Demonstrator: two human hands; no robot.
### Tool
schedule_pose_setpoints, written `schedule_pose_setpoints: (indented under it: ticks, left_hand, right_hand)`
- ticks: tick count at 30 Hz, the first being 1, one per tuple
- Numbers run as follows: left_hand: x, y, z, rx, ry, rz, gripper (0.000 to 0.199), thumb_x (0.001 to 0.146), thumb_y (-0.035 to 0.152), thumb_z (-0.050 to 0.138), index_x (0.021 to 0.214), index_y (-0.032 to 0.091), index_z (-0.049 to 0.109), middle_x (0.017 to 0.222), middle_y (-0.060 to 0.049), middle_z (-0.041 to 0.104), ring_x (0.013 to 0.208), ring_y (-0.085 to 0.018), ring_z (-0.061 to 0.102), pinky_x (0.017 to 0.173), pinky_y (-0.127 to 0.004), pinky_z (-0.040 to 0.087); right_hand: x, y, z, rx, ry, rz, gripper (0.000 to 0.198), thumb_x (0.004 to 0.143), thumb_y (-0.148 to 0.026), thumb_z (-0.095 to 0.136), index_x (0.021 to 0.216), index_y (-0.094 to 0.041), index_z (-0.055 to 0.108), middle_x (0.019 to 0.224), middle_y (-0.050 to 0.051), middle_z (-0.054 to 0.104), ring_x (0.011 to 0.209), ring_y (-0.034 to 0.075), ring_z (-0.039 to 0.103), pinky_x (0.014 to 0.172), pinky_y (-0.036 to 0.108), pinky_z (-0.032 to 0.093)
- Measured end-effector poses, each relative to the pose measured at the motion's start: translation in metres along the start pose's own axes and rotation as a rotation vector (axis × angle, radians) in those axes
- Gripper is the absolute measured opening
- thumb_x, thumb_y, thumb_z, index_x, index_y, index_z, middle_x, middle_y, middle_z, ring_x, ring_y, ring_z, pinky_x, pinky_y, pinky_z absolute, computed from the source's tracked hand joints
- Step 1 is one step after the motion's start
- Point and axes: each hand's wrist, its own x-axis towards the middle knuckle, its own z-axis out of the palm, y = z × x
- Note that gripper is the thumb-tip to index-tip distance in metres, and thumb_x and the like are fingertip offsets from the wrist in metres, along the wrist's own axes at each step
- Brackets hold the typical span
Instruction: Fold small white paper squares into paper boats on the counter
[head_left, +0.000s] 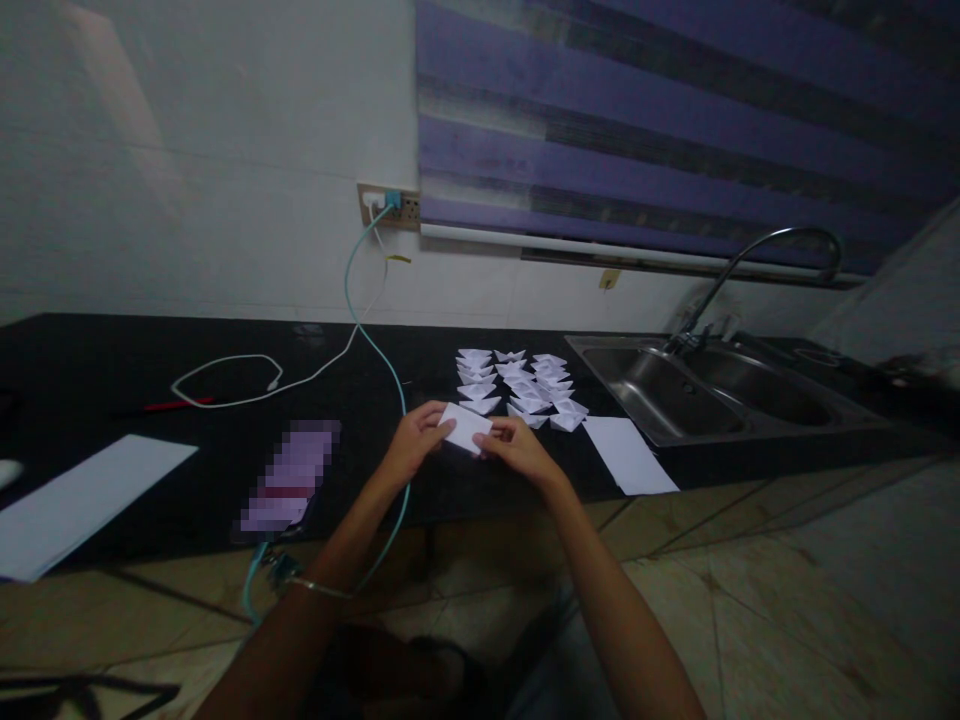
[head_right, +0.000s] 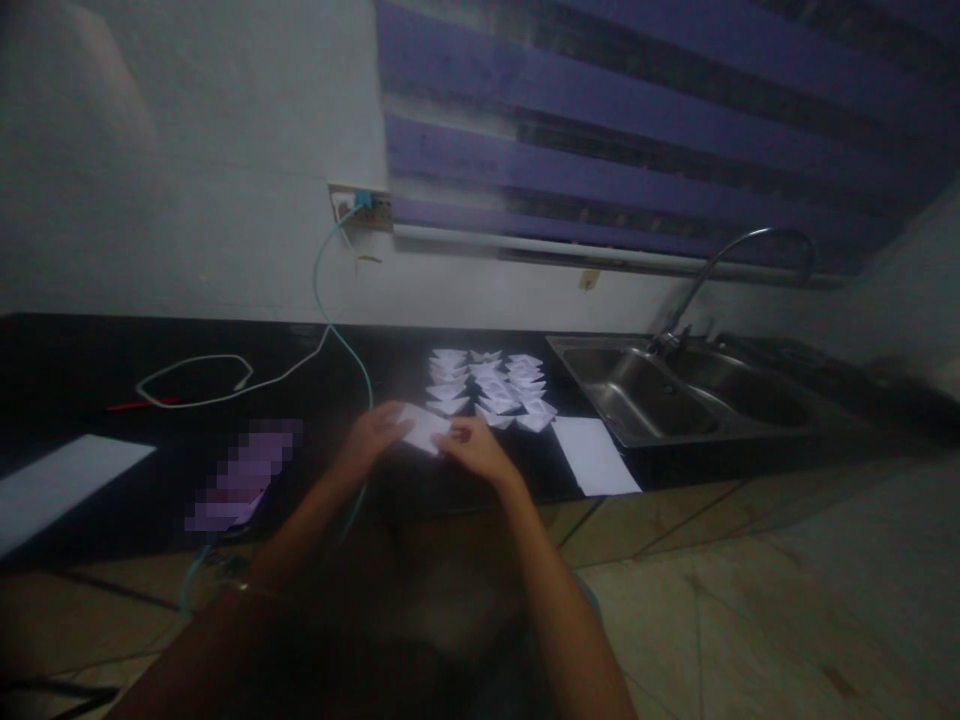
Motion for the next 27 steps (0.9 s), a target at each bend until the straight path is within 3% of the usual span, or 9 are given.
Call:
schedule_pose_setpoints:
  ticks: [5, 7, 10, 15, 21, 27]
  left_hand:
    - [-0.002, 0.002, -0.001, 0.022, -0.049, -0.062, 0.041, 0.066, 0.041, 0.075, 0.095, 0.014, 0.065, 0.070, -0.001, 0.065, 0.056, -0.012, 0.055, 0.050, -0.021, 0.036]
    - [-0.003, 0.002, 0.000, 0.035, -0.091, -0.089, 0.040, 0.065, 0.036, 0.074, 0.097, 0.014, 0.064, 0.068, 0.001, 0.063, 0.054, -0.011, 0.053, 0.050, -0.020, 0.035]
    - [-0.005, 0.004, 0.002, 0.034, -0.133, -0.080, 0.045, 0.065, 0.032, 0.073, 0.105, 0.016, 0.060, 0.068, 0.002, 0.063, 0.055, -0.011, 0.054, 0.052, -0.020, 0.036]
    - [-0.008, 0.003, 0.003, 0.032, -0.139, -0.011, 0.052, 0.066, 0.033, 0.077, 0.110, 0.019, 0.053, 0.070, 0.004, 0.061, 0.059, -0.011, 0.057, 0.056, -0.020, 0.039]
    - [-0.006, -0.002, 0.002, 0.017, -0.120, -0.013, 0.058, 0.066, 0.034, 0.079, 0.114, 0.021, 0.049, 0.076, 0.004, 0.060, 0.061, -0.011, 0.057, 0.056, -0.020, 0.042]
    - [-0.004, -0.006, 0.001, 0.198, -0.295, 0.010, 0.036, 0.079, 0.041, 0.068, 0.105, 0.016, 0.062, 0.094, -0.004, 0.067, 0.081, -0.017, 0.061, 0.072, -0.027, 0.047]
  right_hand:
    - [-0.001, -0.008, 0.002, -0.034, 0.099, -0.185, 0.046, 0.081, -0.038, 0.071, 0.123, -0.022, 0.065, 0.109, 0.007, 0.068, 0.089, 0.017, 0.062, 0.078, 0.028, 0.048]
    - [-0.002, -0.012, 0.003, -0.080, 0.104, -0.264, 0.046, 0.083, -0.036, 0.069, 0.127, -0.024, 0.063, 0.118, 0.008, 0.066, 0.097, 0.018, 0.061, 0.084, 0.030, 0.048]
    - [-0.004, -0.014, 0.004, -0.125, 0.084, -0.304, 0.041, 0.085, -0.034, 0.067, 0.125, -0.023, 0.065, 0.113, 0.008, 0.067, 0.097, 0.019, 0.061, 0.084, 0.031, 0.047]
    - [-0.004, -0.013, 0.007, -0.140, 0.076, -0.259, 0.026, 0.086, -0.033, 0.065, 0.107, -0.019, 0.072, 0.099, 0.007, 0.068, 0.088, 0.018, 0.060, 0.077, 0.029, 0.047]
    - [-0.005, -0.016, 0.010, -0.139, 0.083, -0.259, 0.018, 0.081, -0.033, 0.071, 0.088, -0.018, 0.065, 0.093, 0.004, 0.064, 0.082, 0.015, 0.059, 0.072, 0.026, 0.047]
    - [-0.003, -0.009, 0.009, 0.056, 0.117, -0.137, 0.020, 0.084, -0.037, 0.067, 0.087, -0.019, 0.059, 0.069, -0.002, 0.058, 0.053, 0.011, 0.054, 0.051, 0.024, 0.044]
